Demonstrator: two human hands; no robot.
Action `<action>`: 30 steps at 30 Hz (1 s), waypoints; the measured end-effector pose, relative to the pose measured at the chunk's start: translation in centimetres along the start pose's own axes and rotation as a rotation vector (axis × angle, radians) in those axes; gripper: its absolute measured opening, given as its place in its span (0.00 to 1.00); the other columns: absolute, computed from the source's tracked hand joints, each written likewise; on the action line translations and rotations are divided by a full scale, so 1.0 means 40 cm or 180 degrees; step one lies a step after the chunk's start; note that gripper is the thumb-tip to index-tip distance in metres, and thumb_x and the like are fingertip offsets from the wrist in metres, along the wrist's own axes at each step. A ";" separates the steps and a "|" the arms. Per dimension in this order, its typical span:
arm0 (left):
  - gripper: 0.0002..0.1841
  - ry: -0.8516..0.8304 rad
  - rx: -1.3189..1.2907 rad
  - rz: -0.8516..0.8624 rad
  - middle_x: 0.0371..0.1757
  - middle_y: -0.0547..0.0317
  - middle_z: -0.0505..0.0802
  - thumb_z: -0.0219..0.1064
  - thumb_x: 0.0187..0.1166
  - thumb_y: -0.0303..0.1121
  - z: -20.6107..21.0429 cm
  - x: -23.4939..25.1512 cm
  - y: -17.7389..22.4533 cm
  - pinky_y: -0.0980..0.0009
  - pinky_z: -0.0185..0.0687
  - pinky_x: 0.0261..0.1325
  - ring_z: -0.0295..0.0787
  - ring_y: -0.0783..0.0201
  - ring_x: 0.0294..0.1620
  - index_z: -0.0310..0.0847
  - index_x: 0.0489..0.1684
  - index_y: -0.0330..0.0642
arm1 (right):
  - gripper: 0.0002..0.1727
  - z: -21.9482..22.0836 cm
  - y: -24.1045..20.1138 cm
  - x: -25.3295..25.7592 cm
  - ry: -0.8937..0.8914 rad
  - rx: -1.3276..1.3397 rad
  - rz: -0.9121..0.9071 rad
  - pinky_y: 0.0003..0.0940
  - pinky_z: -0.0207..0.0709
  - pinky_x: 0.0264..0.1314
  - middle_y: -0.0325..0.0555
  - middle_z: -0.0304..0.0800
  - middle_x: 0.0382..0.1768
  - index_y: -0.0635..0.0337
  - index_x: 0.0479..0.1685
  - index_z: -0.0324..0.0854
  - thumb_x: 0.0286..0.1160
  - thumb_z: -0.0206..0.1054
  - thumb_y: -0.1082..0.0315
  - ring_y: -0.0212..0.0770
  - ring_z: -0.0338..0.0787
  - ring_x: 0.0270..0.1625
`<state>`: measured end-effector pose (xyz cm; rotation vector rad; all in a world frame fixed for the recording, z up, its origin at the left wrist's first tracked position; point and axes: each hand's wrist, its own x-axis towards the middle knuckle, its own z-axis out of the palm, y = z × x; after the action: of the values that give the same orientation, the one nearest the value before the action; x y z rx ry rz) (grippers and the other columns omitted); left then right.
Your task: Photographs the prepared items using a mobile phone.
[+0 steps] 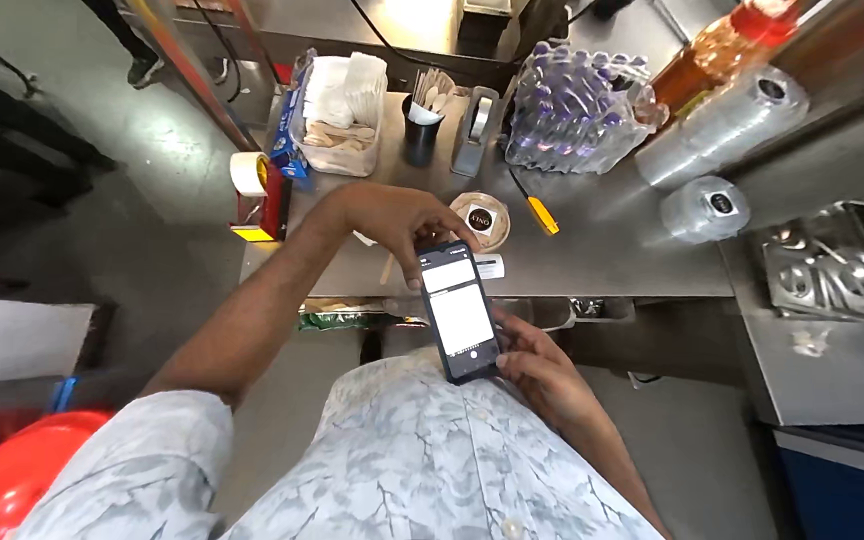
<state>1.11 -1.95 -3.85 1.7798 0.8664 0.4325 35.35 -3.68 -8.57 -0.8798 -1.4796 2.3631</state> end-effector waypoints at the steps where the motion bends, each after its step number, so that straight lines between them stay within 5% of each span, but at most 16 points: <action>1: 0.44 -0.0009 -0.0019 -0.0004 0.49 0.53 0.93 0.88 0.51 0.23 0.000 -0.001 -0.004 0.68 0.91 0.46 0.91 0.65 0.41 0.77 0.78 0.43 | 0.37 -0.003 0.002 -0.003 -0.0025 -0.0062 -0.0022 0.45 0.87 0.62 0.55 0.88 0.64 0.53 0.84 0.71 0.67 0.68 0.68 0.46 0.92 0.58; 12: 0.45 -0.0028 -0.0293 -0.0114 0.50 0.50 0.93 0.85 0.49 0.17 0.003 0.000 0.018 0.67 0.92 0.47 0.92 0.62 0.43 0.76 0.79 0.42 | 0.38 0.006 0.008 -0.002 0.0109 -0.0238 -0.0201 0.43 0.89 0.58 0.55 0.91 0.59 0.55 0.83 0.73 0.64 0.70 0.79 0.47 0.93 0.54; 18: 0.45 0.0105 -0.0167 -0.0132 0.48 0.51 0.93 0.87 0.49 0.20 0.010 -0.012 0.017 0.67 0.91 0.46 0.90 0.63 0.41 0.77 0.78 0.43 | 0.36 0.008 0.007 -0.005 0.0112 0.0099 -0.0173 0.43 0.89 0.59 0.56 0.89 0.61 0.53 0.84 0.72 0.68 0.71 0.68 0.46 0.93 0.55; 21: 0.46 0.0401 -0.0135 -0.0110 0.50 0.52 0.94 0.89 0.49 0.22 0.021 -0.038 0.004 0.68 0.92 0.48 0.92 0.63 0.43 0.76 0.79 0.44 | 0.30 0.017 0.021 0.007 0.0478 0.0649 -0.0279 0.45 0.90 0.54 0.59 0.89 0.59 0.51 0.80 0.76 0.76 0.66 0.60 0.47 0.94 0.50; 25: 0.47 0.1030 -0.0027 -0.0214 0.45 0.55 0.93 0.90 0.51 0.36 0.068 -0.068 -0.020 0.69 0.90 0.44 0.90 0.66 0.39 0.75 0.81 0.48 | 0.23 0.026 0.000 0.027 0.1267 0.0834 -0.0314 0.37 0.89 0.44 0.53 0.92 0.45 0.57 0.71 0.82 0.82 0.55 0.59 0.40 0.93 0.39; 30: 0.48 0.1575 -0.0116 -0.0181 0.40 0.58 0.92 0.90 0.52 0.39 0.121 -0.085 -0.030 0.71 0.90 0.41 0.89 0.67 0.35 0.73 0.83 0.51 | 0.22 0.028 -0.046 0.042 0.1388 0.0270 -0.0572 0.34 0.88 0.43 0.53 0.92 0.52 0.58 0.71 0.82 0.85 0.53 0.64 0.40 0.93 0.43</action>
<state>1.57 -7.41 -6.40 1.6326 1.2376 0.8675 33.12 -2.85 -7.25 -1.1019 -1.2169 1.9325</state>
